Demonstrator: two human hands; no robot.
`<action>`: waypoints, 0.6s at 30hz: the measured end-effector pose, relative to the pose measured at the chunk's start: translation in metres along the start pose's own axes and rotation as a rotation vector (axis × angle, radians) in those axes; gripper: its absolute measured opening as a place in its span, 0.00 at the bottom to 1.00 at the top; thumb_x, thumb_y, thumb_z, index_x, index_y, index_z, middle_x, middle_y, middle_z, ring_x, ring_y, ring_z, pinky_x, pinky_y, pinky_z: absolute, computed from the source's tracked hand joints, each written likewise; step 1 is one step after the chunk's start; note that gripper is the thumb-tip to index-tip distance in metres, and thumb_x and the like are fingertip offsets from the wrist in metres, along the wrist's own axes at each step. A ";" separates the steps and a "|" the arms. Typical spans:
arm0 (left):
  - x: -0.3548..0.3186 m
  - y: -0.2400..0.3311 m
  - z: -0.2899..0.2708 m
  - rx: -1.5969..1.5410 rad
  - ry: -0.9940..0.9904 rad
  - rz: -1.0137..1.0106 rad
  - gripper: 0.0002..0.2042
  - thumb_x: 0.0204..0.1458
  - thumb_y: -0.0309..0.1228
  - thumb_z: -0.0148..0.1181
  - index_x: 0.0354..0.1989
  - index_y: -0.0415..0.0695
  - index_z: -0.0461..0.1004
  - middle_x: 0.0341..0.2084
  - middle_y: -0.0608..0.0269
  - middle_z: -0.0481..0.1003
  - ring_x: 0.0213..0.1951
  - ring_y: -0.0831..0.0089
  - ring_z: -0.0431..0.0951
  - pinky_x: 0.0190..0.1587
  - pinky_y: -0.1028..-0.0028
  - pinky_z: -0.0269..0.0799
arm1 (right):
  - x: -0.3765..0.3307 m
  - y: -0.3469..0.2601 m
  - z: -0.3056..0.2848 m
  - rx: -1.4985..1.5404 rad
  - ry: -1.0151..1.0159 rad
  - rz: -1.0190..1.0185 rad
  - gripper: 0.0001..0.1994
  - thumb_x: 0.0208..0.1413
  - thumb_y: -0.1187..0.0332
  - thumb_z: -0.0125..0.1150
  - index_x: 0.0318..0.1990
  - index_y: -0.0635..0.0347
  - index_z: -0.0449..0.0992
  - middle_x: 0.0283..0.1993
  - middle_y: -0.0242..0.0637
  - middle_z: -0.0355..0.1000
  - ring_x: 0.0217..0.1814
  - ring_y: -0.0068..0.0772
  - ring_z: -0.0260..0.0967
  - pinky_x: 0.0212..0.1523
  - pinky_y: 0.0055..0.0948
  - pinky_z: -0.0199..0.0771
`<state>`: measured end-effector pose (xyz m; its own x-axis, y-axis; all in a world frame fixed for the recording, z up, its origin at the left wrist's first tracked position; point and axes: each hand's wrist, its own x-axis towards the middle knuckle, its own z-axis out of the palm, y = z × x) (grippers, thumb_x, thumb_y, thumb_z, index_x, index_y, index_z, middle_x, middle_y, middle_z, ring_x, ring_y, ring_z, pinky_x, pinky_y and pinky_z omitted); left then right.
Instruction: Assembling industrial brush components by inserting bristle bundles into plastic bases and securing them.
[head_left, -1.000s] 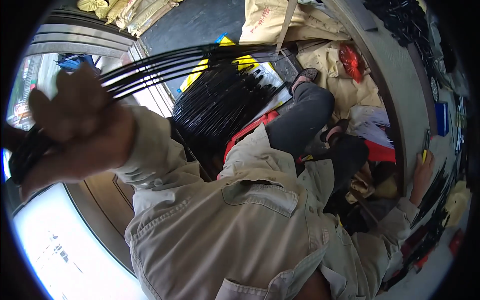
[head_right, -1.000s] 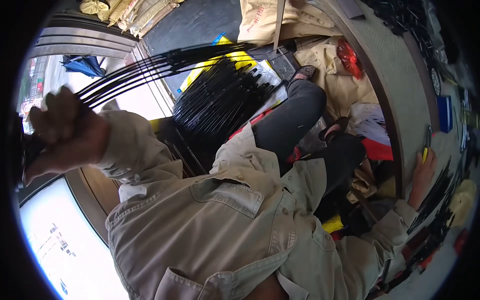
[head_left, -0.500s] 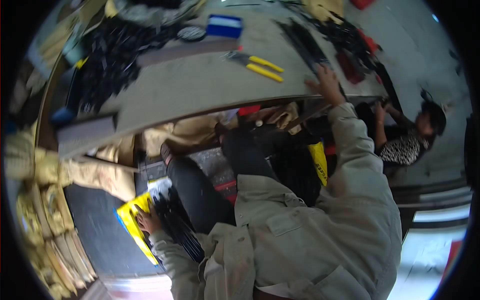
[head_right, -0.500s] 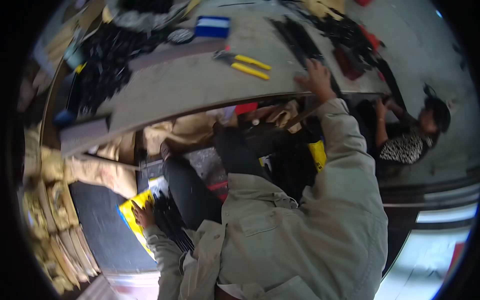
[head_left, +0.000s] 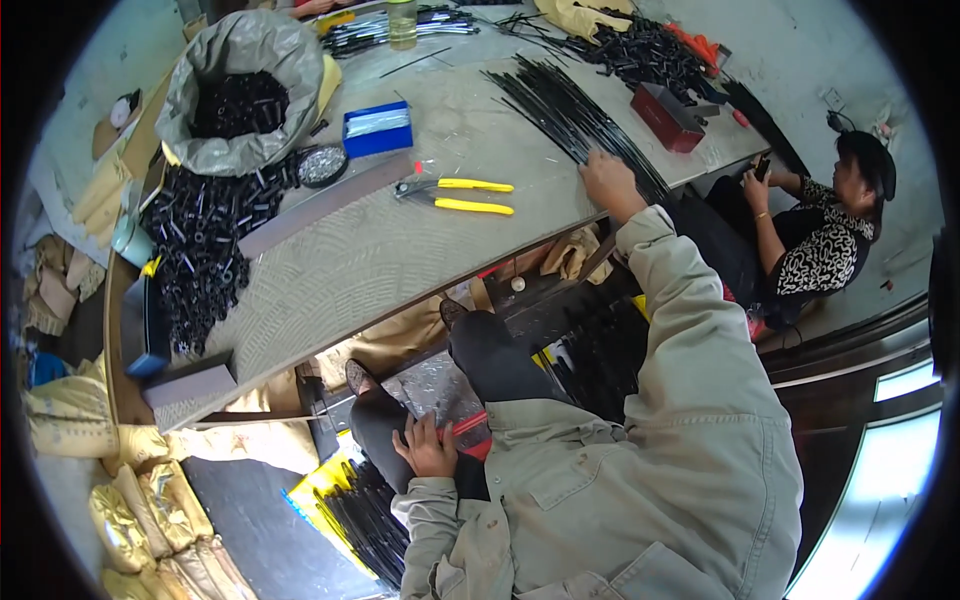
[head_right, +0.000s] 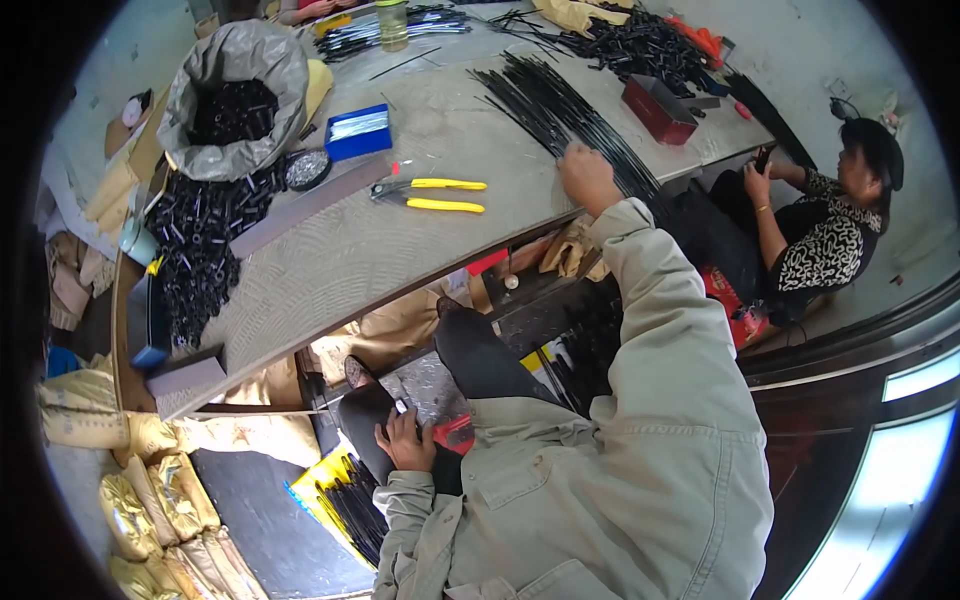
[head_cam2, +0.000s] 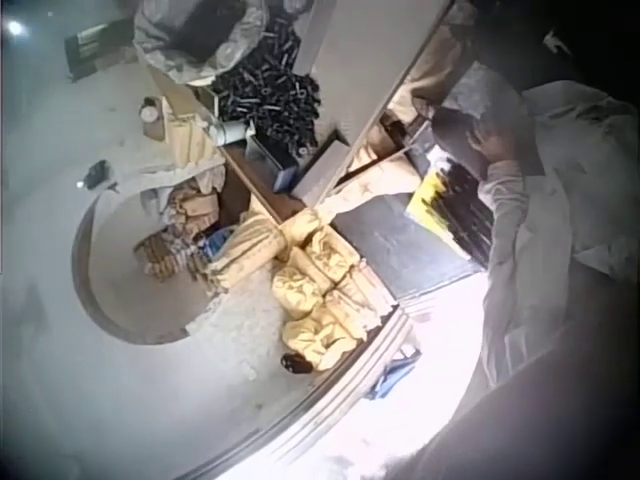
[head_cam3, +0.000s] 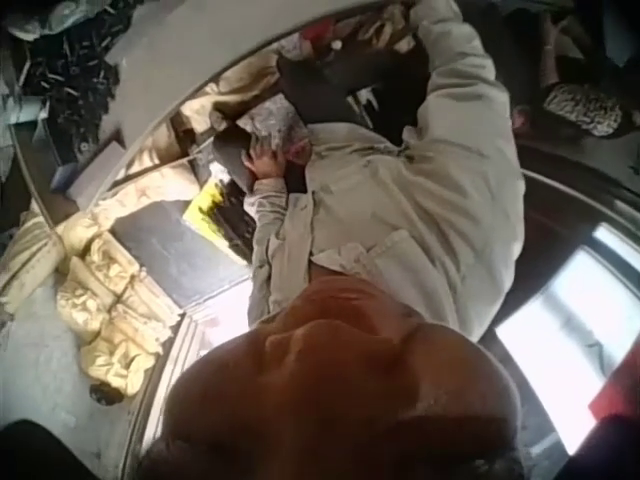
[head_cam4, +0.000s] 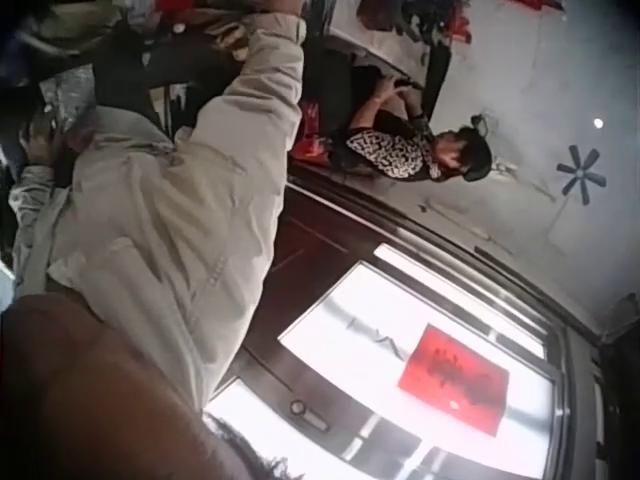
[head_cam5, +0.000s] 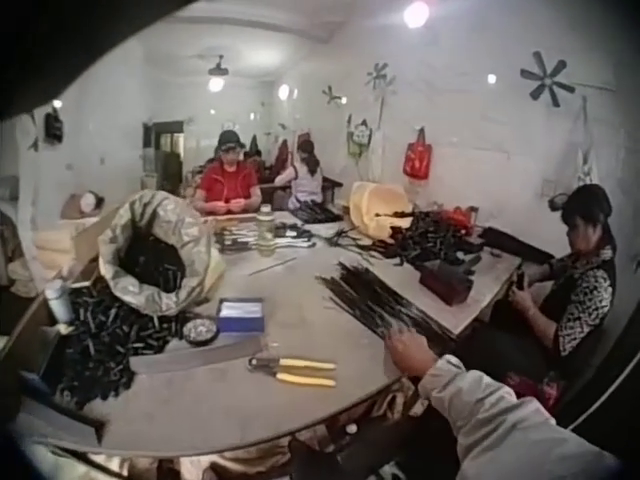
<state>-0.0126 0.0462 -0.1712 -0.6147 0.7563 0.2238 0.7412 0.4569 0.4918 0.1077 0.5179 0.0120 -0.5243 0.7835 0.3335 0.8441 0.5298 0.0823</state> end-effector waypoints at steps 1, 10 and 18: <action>0.000 -0.001 0.002 0.005 -0.010 0.000 0.18 0.44 0.38 0.57 0.44 0.45 0.70 0.40 0.58 0.71 0.52 0.62 0.64 0.57 0.52 0.43 | 0.000 0.002 0.003 0.011 -0.034 -0.052 0.20 0.49 0.68 0.49 0.48 0.72 0.61 0.41 0.54 0.67 0.44 0.53 0.66 0.40 0.40 0.69; 0.004 0.007 0.009 0.082 -0.103 0.058 0.13 0.44 0.38 0.56 0.35 0.45 0.74 0.30 0.62 0.74 0.39 0.67 0.71 0.57 0.53 0.43 | 0.030 0.015 -0.013 0.069 -0.112 0.052 0.15 0.41 0.73 0.52 0.38 0.72 0.66 0.32 0.55 0.69 0.39 0.51 0.68 0.38 0.38 0.70; 0.000 0.002 0.007 0.032 -0.081 0.053 0.11 0.43 0.38 0.57 0.32 0.46 0.76 0.25 0.62 0.74 0.34 0.68 0.73 0.58 0.54 0.43 | 0.058 0.018 -0.012 0.266 0.047 0.182 0.09 0.46 0.71 0.49 0.29 0.70 0.70 0.29 0.55 0.70 0.32 0.49 0.70 0.32 0.40 0.68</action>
<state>-0.0089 0.0503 -0.1758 -0.5517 0.8146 0.1790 0.7809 0.4291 0.4539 0.0936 0.5684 0.0443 -0.3562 0.8606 0.3640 0.8613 0.4534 -0.2293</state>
